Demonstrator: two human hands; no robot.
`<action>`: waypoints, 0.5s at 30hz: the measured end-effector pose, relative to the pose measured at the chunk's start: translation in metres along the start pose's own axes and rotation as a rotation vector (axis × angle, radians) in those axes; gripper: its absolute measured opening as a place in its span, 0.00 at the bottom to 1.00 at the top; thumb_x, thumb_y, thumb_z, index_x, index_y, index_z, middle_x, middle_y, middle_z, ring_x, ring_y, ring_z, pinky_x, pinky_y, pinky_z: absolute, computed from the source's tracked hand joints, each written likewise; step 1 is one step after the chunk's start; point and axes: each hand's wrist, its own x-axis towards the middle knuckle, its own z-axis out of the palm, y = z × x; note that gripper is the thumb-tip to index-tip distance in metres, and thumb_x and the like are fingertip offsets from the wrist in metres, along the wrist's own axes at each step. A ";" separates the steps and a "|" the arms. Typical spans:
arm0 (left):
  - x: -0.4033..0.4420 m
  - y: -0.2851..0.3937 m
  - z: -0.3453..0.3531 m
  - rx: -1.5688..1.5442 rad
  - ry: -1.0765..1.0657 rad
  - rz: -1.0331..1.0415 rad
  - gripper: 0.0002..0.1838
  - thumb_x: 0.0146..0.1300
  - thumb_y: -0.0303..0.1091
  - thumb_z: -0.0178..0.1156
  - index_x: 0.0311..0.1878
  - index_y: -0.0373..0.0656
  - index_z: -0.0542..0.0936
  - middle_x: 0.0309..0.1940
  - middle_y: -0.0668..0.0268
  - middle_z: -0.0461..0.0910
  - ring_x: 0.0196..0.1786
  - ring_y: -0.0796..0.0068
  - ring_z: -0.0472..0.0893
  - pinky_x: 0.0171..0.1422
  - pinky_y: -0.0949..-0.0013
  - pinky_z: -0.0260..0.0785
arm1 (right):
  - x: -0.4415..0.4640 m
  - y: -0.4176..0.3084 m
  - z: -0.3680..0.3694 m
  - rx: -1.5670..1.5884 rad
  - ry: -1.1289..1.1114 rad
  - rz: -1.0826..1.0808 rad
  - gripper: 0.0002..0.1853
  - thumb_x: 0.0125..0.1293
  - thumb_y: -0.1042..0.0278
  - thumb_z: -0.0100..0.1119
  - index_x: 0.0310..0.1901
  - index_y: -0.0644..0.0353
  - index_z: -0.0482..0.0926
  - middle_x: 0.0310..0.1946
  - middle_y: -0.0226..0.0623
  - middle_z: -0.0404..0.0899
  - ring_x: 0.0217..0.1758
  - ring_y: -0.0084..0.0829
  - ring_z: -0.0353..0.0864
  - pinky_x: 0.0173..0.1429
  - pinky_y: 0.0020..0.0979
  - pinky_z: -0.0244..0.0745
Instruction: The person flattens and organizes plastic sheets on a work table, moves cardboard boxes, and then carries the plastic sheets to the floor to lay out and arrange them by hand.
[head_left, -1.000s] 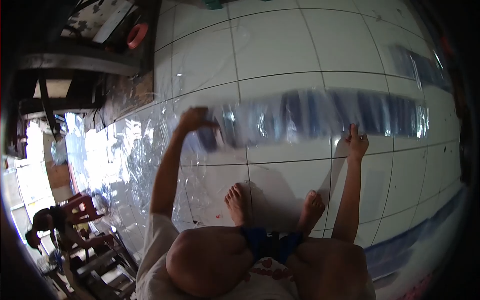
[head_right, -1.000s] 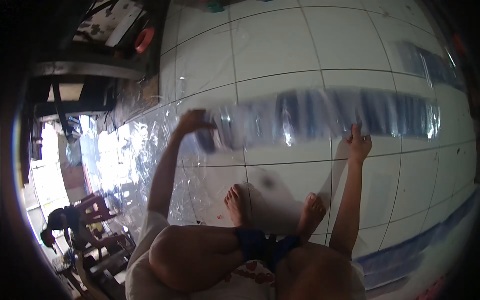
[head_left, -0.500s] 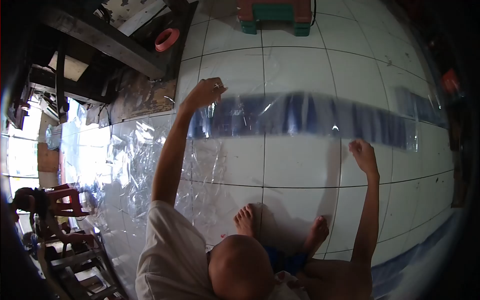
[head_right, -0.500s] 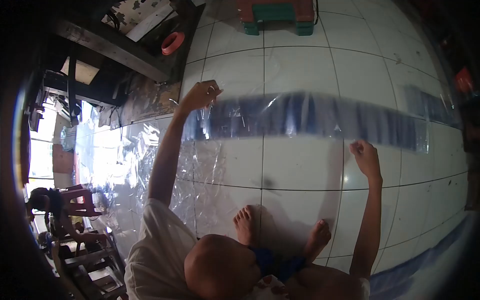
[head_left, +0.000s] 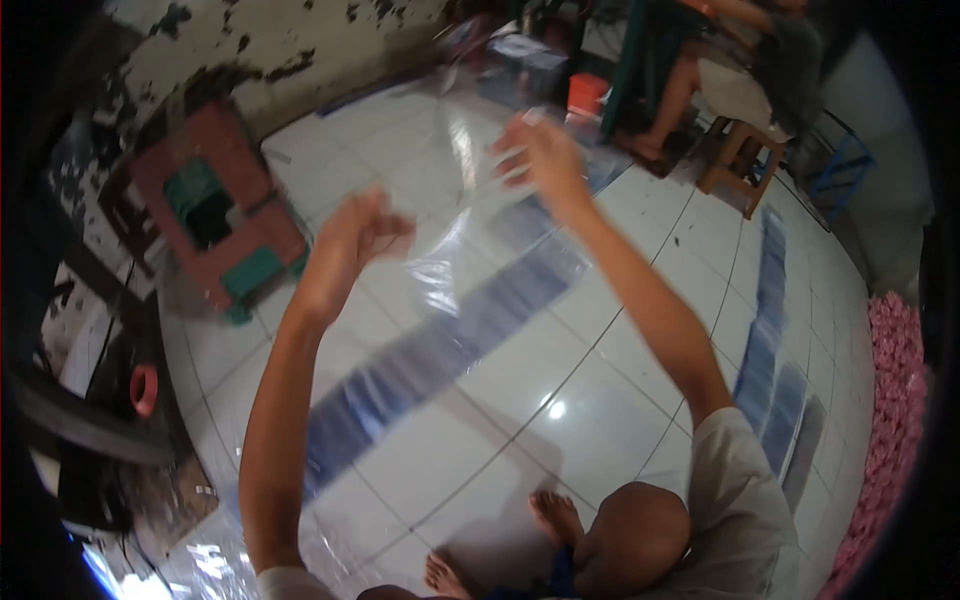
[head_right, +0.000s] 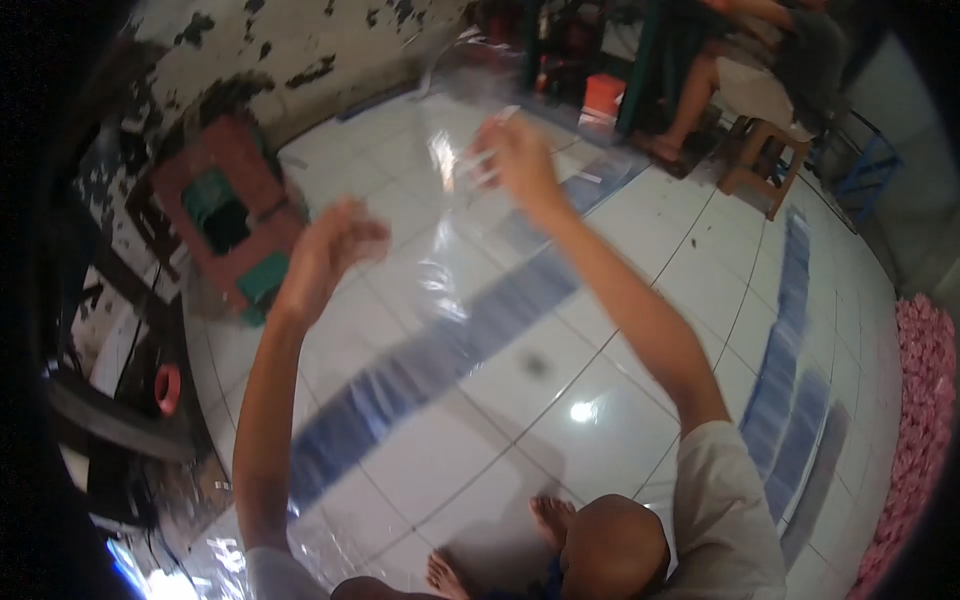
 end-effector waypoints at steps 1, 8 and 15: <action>0.009 -0.024 -0.024 0.152 -0.182 -0.031 0.17 0.73 0.44 0.49 0.49 0.39 0.73 0.45 0.56 0.79 0.50 0.63 0.79 0.59 0.63 0.70 | 0.041 -0.024 -0.035 -0.023 0.080 -0.024 0.15 0.75 0.55 0.48 0.44 0.59 0.75 0.36 0.36 0.84 0.30 0.27 0.83 0.31 0.30 0.80; -0.128 -0.126 -0.155 1.064 -0.616 -0.856 0.29 0.67 0.62 0.52 0.51 0.43 0.76 0.45 0.54 0.82 0.50 0.58 0.80 0.59 0.59 0.70 | 0.243 -0.113 -0.291 -0.201 0.715 0.052 0.12 0.74 0.61 0.47 0.48 0.58 0.76 0.39 0.38 0.84 0.29 0.28 0.80 0.35 0.31 0.81; -0.241 -0.111 -0.156 1.045 0.232 -0.831 0.31 0.61 0.59 0.61 0.60 0.46 0.75 0.51 0.58 0.79 0.56 0.64 0.76 0.66 0.61 0.63 | 0.270 -0.143 -0.339 -0.806 0.895 -0.022 0.17 0.73 0.53 0.47 0.43 0.56 0.82 0.32 0.33 0.84 0.32 0.28 0.81 0.33 0.30 0.78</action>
